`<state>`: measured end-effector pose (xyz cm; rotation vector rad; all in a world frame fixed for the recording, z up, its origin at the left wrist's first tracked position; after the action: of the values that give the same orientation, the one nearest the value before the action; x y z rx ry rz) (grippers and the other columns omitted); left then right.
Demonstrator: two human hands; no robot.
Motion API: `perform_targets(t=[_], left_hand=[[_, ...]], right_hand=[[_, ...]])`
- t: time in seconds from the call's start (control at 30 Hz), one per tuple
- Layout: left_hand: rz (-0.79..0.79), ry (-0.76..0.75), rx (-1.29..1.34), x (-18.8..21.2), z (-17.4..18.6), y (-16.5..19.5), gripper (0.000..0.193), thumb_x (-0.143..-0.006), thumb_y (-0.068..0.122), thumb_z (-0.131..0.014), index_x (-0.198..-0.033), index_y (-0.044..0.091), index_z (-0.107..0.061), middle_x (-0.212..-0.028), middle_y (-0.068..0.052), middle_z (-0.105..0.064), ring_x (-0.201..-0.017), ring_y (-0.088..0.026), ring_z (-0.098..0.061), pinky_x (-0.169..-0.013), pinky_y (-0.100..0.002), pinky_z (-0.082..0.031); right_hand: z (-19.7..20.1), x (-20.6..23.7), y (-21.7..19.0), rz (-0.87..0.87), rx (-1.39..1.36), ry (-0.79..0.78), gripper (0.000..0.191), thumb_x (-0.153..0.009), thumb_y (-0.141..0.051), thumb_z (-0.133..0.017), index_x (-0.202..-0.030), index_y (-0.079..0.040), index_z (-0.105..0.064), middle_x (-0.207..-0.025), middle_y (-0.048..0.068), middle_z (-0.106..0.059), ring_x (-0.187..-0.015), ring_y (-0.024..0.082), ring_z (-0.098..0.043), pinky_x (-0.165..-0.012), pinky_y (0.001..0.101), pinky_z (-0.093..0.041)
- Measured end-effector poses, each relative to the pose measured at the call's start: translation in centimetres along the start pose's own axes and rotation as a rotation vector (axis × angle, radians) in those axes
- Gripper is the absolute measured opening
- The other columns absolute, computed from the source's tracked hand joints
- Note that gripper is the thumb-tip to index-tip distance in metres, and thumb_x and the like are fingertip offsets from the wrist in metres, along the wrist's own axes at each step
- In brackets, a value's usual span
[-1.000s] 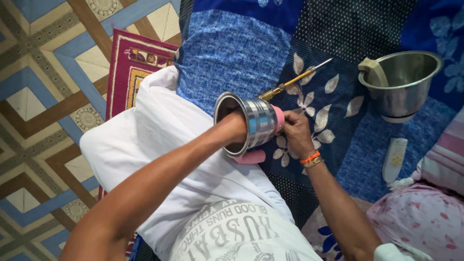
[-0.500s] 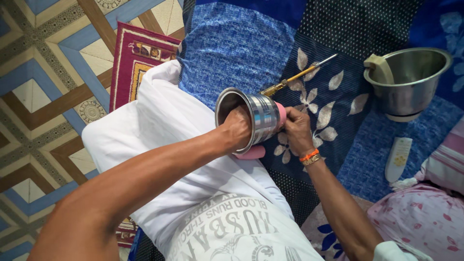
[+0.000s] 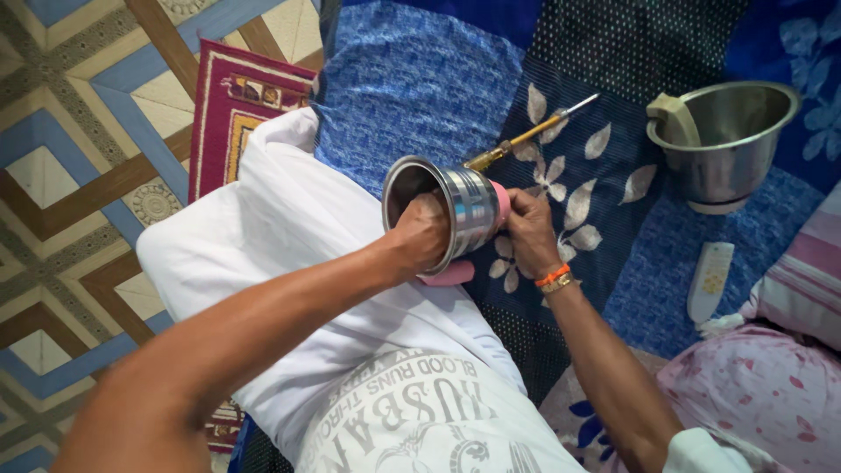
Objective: The person lies on a bed holding a stainless steel mixer jar with a pink base and uses a screwdriver to work on the blade coupling at the bottom of the jar, turning it repeatedly. They then fit the jar onto a white mixer base and continue working on the assembly with the screwdriver.
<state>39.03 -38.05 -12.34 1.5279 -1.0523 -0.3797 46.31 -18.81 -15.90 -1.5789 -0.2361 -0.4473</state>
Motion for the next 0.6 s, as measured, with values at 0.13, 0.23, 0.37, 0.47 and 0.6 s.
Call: perform_targets(t=[0.13, 0.23, 0.37, 0.47, 0.6], left_hand=[[0.068, 0.077, -0.815, 0.1, 1.0, 2.1, 0.038, -0.078, 0.025, -0.075, -0.113, 0.011, -0.071, -0.112, -0.014, -0.072, -0.096, -0.027, -0.07, -0.083, -0.037, -0.054], [0.024, 0.087, -0.829, -0.8, 1.9, 1.5, 0.035, -0.08, 0.025, -0.074, -0.111, 0.009, -0.072, -0.112, -0.017, -0.072, -0.096, -0.029, -0.07, -0.082, -0.039, -0.054], [-0.131, 0.065, -0.978, -1.9, 2.1, -2.4, 0.028, -0.082, 0.022, -0.07, -0.106, 0.009, -0.074, -0.111, -0.018, -0.073, -0.095, -0.031, -0.071, -0.084, -0.041, -0.054], [-0.17, 0.138, -0.917, -2.0, 2.1, -5.3, 0.025, -0.083, 0.021, -0.068, -0.105, 0.01, -0.074, -0.107, -0.018, -0.073, -0.092, -0.03, -0.072, -0.083, -0.041, -0.055], [-0.254, 0.126, -1.101, -1.5, 2.0, -5.2, 0.023, -0.083, 0.023, -0.071, -0.102, 0.01, -0.074, -0.102, -0.016, -0.073, -0.088, -0.032, -0.071, -0.08, -0.043, -0.055]], right_hand=[[-0.3, 0.1, -0.3, 0.012, -0.039, 0.024, 0.015, -0.102, -0.007, -0.059, -0.1, -0.004, -0.073, -0.09, -0.002, -0.073, -0.078, 0.005, -0.066, -0.073, 0.0223, -0.055], [-0.4, 0.1, -0.4, -0.005, -0.048, 0.004, 0.015, -0.103, -0.008, -0.059, -0.1, -0.003, -0.073, -0.088, -0.001, -0.073, -0.076, 0.006, -0.066, -0.072, 0.0227, -0.055], [-0.4, 0.1, -0.4, 0.001, -0.12, -0.025, 0.015, -0.103, -0.008, -0.059, -0.098, -0.004, -0.072, -0.087, -0.001, -0.073, -0.076, 0.005, -0.066, -0.072, 0.0227, -0.056], [-0.4, 0.1, -0.2, -0.015, -0.114, -0.008, 0.015, -0.103, -0.008, -0.059, -0.096, -0.004, -0.071, -0.085, -0.001, -0.073, -0.074, 0.006, -0.067, -0.07, 0.023, -0.057], [-0.4, 0.1, 0.0, 0.023, -0.058, 0.007, 0.015, -0.103, -0.008, -0.06, -0.097, -0.004, -0.072, -0.086, 0.0, -0.073, -0.075, 0.005, -0.065, -0.07, 0.0224, -0.056]])
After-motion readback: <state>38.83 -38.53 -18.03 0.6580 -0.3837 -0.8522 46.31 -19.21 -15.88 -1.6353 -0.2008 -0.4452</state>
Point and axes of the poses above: each hand's wrist, its own x-axis away from the middle knuckle, its own z-axis out of the back of the hand, y = z × x, the point moved 1 cm from there along -x, towards the middle knuckle
